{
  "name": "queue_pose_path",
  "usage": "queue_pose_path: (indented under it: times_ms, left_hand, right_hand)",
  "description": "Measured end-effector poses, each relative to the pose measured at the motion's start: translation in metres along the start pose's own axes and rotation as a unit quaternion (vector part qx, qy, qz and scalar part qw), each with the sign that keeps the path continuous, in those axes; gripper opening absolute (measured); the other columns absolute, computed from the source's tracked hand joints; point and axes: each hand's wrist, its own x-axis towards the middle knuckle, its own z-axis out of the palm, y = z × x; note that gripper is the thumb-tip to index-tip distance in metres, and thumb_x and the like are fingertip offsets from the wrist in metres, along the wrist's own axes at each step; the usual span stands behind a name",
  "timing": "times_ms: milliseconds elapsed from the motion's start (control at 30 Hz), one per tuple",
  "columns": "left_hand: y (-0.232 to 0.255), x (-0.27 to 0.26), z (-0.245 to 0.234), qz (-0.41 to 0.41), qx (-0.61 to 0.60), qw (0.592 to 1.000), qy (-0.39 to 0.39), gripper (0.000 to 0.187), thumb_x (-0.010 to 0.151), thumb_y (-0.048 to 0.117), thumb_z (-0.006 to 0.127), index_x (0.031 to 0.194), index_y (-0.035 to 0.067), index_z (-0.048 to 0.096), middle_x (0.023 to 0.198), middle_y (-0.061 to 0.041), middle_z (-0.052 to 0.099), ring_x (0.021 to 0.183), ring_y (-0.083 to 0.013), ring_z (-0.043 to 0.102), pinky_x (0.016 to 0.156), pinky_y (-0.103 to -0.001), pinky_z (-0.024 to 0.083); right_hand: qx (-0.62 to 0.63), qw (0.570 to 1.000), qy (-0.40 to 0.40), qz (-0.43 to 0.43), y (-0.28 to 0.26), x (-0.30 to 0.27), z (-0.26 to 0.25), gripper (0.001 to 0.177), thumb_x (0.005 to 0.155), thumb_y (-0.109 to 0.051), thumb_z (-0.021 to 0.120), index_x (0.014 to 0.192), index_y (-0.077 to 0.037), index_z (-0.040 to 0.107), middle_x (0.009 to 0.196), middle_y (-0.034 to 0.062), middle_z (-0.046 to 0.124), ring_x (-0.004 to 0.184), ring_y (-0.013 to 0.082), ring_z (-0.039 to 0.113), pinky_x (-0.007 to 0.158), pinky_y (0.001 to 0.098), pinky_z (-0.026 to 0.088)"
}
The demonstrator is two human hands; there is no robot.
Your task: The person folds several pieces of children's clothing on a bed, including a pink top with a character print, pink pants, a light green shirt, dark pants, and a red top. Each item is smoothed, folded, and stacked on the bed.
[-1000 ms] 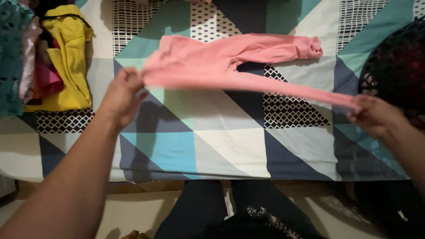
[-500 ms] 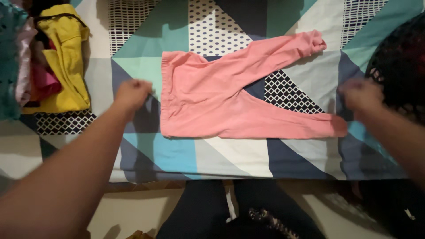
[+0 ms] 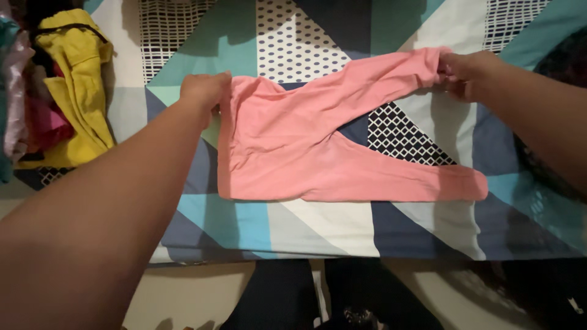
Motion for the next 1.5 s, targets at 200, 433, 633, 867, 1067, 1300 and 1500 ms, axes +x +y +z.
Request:
queue_pose_path:
  times_ms: [200,433,633,867,1067,1300,1500]
  left_hand:
    - [-0.025,0.020,-0.013,-0.142,-0.228,0.961,0.063,0.018,0.095,0.030,0.069,0.091,0.012,0.070,0.072,-0.002,0.063,0.061,-0.0177,0.055,0.052,-0.036,0.043]
    - [-0.044,0.033,-0.040,-0.196,-0.306,0.931,0.033,0.027,0.102,0.040,0.059,0.080,0.023,0.064,0.069,0.007,0.060,0.058,-0.0115,0.051,0.054,-0.031,0.039]
    - [-0.036,0.018,-0.020,-0.113,-0.191,0.975,0.002,0.023,0.099,0.032,0.065,0.083,0.015,0.066,0.075,0.002,0.068,0.068,-0.0133,0.063,0.059,-0.033,0.051]
    - [-0.038,0.016,-0.034,-0.060,-0.218,0.968,0.108,0.014,0.093,0.020,0.073,0.098,0.007,0.071,0.084,-0.005,0.068,0.068,-0.0193,0.061,0.054,-0.039,0.049]
    - [-0.041,0.002,-0.015,-0.132,-0.157,0.975,0.082,0.031,0.097,0.036,0.069,0.097,0.005,0.065,0.084,-0.005,0.061,0.068,-0.0193,0.058,0.059,-0.040,0.052]
    - [-0.019,-0.028,-0.010,-0.108,-0.117,0.981,0.113,0.034,0.096,0.041,0.073,0.096,0.008,0.064,0.086,-0.007,0.057,0.068,-0.0219,0.047,0.057,-0.041,0.036]
    - [-0.023,-0.018,-0.019,-0.081,-0.200,0.973,0.083,0.021,0.094,0.036,0.061,0.103,0.018,0.069,0.097,0.003,0.065,0.081,-0.0126,0.056,0.068,-0.034,0.044]
  right_hand:
    - [0.191,0.976,-0.067,0.083,0.027,0.043,-0.034,0.016,0.102,-0.028,0.071,0.091,-0.016,0.068,0.084,-0.0056,0.066,0.078,0.0112,0.063,0.074,0.0303,0.052]
    - [0.273,0.940,-0.158,0.131,0.027,0.062,-0.083,0.020,0.107,-0.035,0.066,0.093,-0.022,0.072,0.088,-0.0113,0.069,0.082,0.0073,0.067,0.082,0.0275,0.050]
    - [0.109,0.993,-0.011,-0.050,0.020,0.049,-0.048,0.022,0.106,-0.042,0.074,0.101,-0.020,0.074,0.089,-0.0076,0.067,0.077,0.0092,0.059,0.070,0.0273,0.047]
    - [0.141,0.985,-0.047,-0.090,0.015,0.052,-0.067,0.027,0.105,-0.038,0.075,0.104,-0.013,0.063,0.087,0.0013,0.060,0.070,0.0128,0.056,0.062,0.0297,0.054]
    - [0.029,0.988,-0.109,-0.108,0.020,-0.001,-0.042,0.041,0.103,-0.049,0.069,0.114,-0.011,0.060,0.093,-0.0017,0.059,0.074,0.0084,0.057,0.061,0.0296,0.052]
    - [0.039,0.962,-0.175,-0.206,0.017,-0.031,-0.031,0.039,0.098,-0.042,0.072,0.124,-0.014,0.065,0.100,-0.0032,0.064,0.081,0.0084,0.057,0.067,0.0246,0.048]
    - [0.160,0.963,-0.103,-0.188,0.040,-0.001,-0.044,0.022,0.103,-0.028,0.073,0.113,-0.011,0.061,0.100,-0.0022,0.061,0.088,0.0092,0.059,0.074,0.0284,0.050]
